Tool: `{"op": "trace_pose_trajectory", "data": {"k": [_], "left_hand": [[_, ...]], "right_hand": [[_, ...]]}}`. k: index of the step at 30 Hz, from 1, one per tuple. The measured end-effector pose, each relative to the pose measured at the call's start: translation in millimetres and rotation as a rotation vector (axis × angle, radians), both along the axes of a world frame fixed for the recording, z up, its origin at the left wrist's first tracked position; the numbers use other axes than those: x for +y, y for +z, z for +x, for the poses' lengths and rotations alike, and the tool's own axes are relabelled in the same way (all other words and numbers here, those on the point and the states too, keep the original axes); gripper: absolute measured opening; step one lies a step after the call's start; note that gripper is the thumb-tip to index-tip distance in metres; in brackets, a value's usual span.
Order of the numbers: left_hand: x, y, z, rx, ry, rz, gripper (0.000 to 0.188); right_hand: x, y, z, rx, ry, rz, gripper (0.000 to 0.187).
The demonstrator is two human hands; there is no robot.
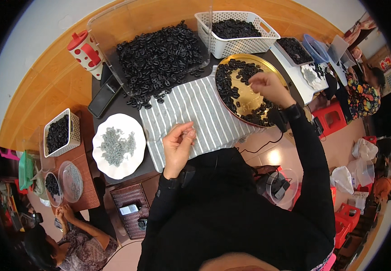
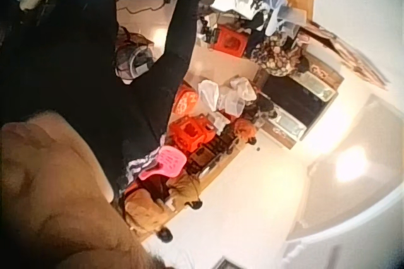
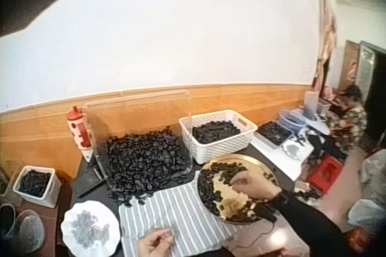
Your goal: The person sits at a table and assembles small black plastic components by hand. They pick up a black ring-like piece and a small metal pin, insert the pin into the ring, and place the finished unit onto a gold tray. This process is repeated continuously throughout the video.
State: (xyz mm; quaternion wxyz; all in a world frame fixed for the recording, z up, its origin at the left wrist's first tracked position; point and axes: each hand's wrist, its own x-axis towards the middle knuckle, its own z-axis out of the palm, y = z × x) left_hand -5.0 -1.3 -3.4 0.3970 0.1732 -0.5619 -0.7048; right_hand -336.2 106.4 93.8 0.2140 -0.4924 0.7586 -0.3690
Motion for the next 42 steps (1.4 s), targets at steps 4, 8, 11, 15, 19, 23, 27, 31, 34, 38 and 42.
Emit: {"op": "trace_pose_trajectory", "data": {"k": [4, 8, 11, 15, 19, 23, 27, 31, 34, 38, 42], "left_hand": [[0.2, 6.1, 3.8, -0.074, -0.008, -0.06, 0.023], [-1.7, 3.9, 3.2, -0.116, -0.006, -0.079, 0.023], [-0.4, 6.4, 1.5, -0.114, 0.012, -0.068, 0.022], [0.0, 7.9, 0.4, -0.103, 0.008, -0.08, 0.021], [1.0, 6.9, 1.4, -0.11, 0.012, -0.086, 0.022], [1.2, 7.6, 1.4, -0.123, 0.01, -0.122, 0.022], [1.3, 7.6, -0.2, -0.113, 0.008, -0.122, 0.022], [2.7, 10.8, 0.3, -0.147, 0.019, -0.102, 0.021], [3.3, 7.8, 0.7, -0.127, 0.082, -0.161, 0.019], [12.7, 19.0, 0.0, -0.161, 0.216, -0.407, 0.015], [22.6, 36.3, 25.4, -0.222, 0.346, -0.659, 0.016]], "right_hand": [[8.3, -16.2, 20.8, 0.213, 0.056, 0.086, 0.024], [-13.8, -19.7, 31.1, 0.333, 0.12, 0.094, 0.021], [-26.3, -29.0, 30.8, 0.517, 0.238, 0.094, 0.017], [-29.6, -31.7, 30.7, 0.529, 0.241, 0.145, 0.013], [-15.4, -27.1, 42.5, 0.494, 0.218, -0.073, 0.012], [-0.3, -19.6, 102.4, 0.626, 0.273, -0.271, 0.009], [5.9, -47.8, 150.3, 0.967, 0.403, -0.235, 0.01], [10.7, -50.4, 147.8, 0.822, 0.447, -0.27, 0.013], [9.6, -34.8, 117.4, 0.663, 0.261, -0.311, 0.021], [9.9, -25.9, 86.6, 0.687, 0.093, -0.176, 0.011], [13.0, -36.5, 86.2, 0.687, 0.147, -0.145, 0.01]]}}
